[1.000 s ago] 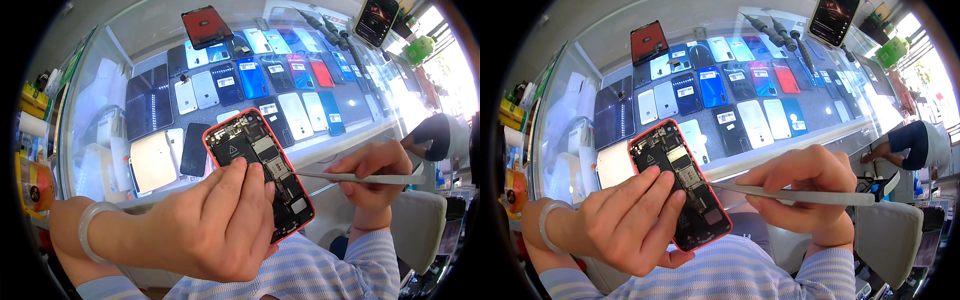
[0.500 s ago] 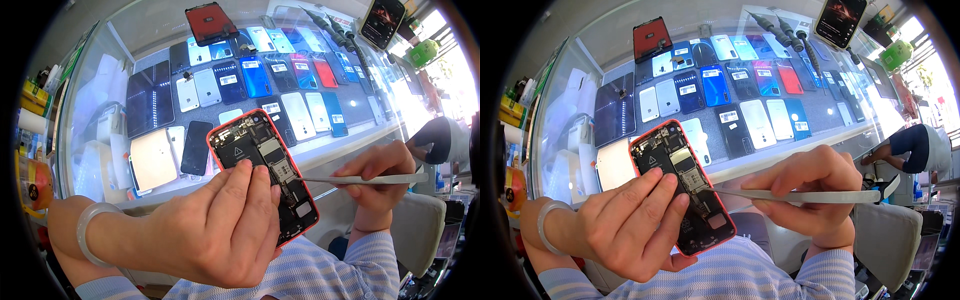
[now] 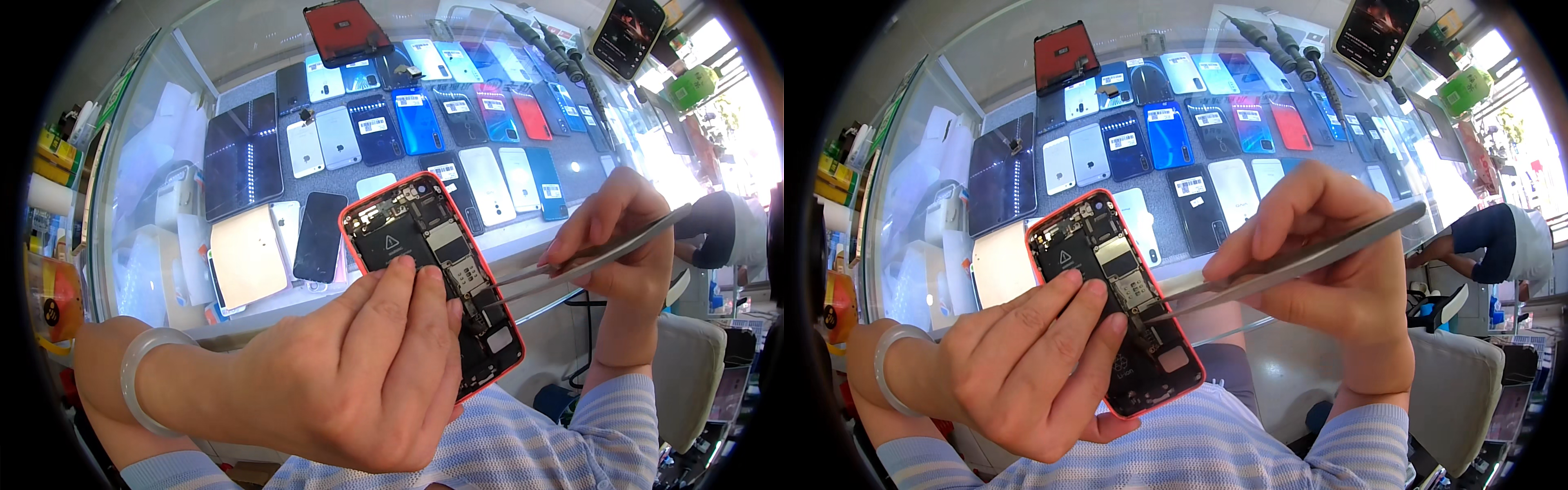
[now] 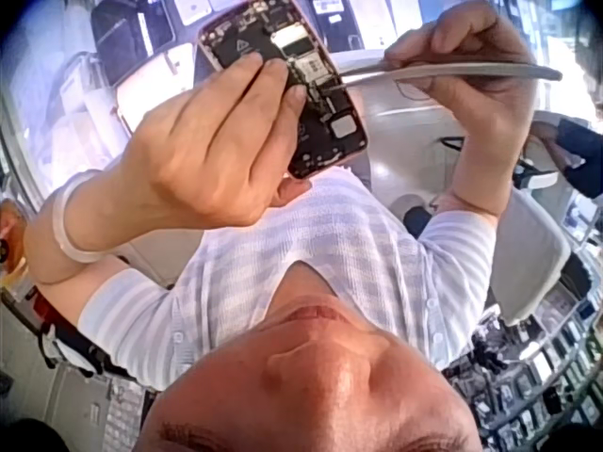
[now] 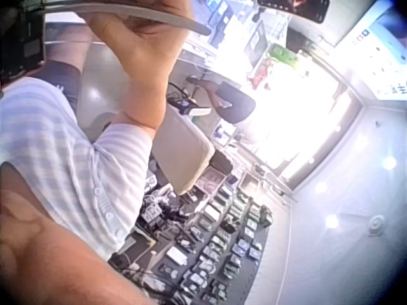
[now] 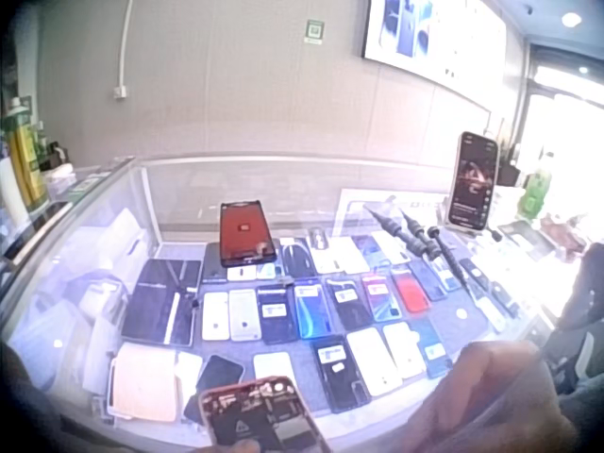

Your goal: The person removes a screw from an internal component of a mobile phone using an electric screwdriver and then uses tweezers to detach a small connector.

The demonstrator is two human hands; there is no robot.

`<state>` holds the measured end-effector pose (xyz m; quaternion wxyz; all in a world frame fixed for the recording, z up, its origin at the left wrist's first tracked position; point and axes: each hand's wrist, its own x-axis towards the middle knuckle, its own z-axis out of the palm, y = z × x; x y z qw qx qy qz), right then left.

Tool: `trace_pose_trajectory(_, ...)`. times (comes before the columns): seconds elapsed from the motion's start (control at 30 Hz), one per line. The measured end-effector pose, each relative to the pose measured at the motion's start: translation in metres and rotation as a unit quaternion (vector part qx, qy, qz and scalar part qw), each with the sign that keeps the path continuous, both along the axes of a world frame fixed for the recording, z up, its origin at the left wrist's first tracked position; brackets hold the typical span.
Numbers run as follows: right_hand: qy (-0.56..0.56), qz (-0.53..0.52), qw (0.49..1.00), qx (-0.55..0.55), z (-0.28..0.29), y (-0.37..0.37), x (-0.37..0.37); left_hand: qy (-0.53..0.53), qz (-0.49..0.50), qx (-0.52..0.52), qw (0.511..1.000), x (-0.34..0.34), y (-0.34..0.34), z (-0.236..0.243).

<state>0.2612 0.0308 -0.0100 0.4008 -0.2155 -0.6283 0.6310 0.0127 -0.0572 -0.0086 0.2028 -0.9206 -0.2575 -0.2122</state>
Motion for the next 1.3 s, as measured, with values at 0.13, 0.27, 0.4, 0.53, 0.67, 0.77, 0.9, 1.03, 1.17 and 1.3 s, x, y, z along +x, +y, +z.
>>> trace_pose_trajectory(0.13, -0.006, 0.013, 1.000, 0.000, -0.003, 0.006, 0.003, -0.010, 0.005, 0.008, 1.000, 0.001, 0.000, -0.001)
trace_pose_trajectory(0.27, -0.011, 0.011, 1.000, 0.008, -0.004, 0.005, 0.003, -0.011, 0.015, -0.001, 1.000, 0.001, -0.001, -0.001)
trace_pose_trajectory(0.4, -0.017, 0.015, 1.000, 0.010, -0.004, 0.006, 0.006, -0.005, 0.012, 0.011, 1.000, 0.001, 0.000, -0.002)
trace_pose_trajectory(0.53, -0.009, -0.011, 1.000, -0.013, -0.004, 0.001, 0.006, -0.004, 0.010, 0.000, 1.000, 0.001, 0.003, 0.000)
trace_pose_trajectory(0.67, 0.000, -0.007, 1.000, -0.016, -0.004, 0.000, 0.005, 0.012, 0.037, -0.044, 0.998, 0.006, -0.001, 0.013)
trace_pose_trajectory(0.77, 0.007, -0.004, 1.000, -0.012, -0.005, 0.001, 0.005, 0.021, 0.038, -0.048, 0.998, 0.006, -0.001, 0.014)
trace_pose_trajectory(0.9, 0.026, -0.037, 0.999, -0.026, -0.007, 0.000, 0.004, 0.009, 0.030, -0.052, 0.998, 0.004, -0.003, 0.012)
trace_pose_trajectory(1.03, 0.037, -0.067, 0.996, -0.035, -0.009, -0.001, 0.004, 0.003, 0.032, -0.064, 0.997, 0.003, -0.004, 0.011)
trace_pose_trajectory(1.17, 0.025, -0.071, 0.994, 0.076, -0.012, -0.010, 0.005, -0.052, -0.013, 0.033, 0.998, -0.003, 0.003, -0.015)
trace_pose_trajectory(1.3, -0.027, -0.074, 0.972, 0.223, -0.003, -0.030, 0.008, -0.021, -0.054, 0.177, 0.983, -0.014, 0.015, -0.030)
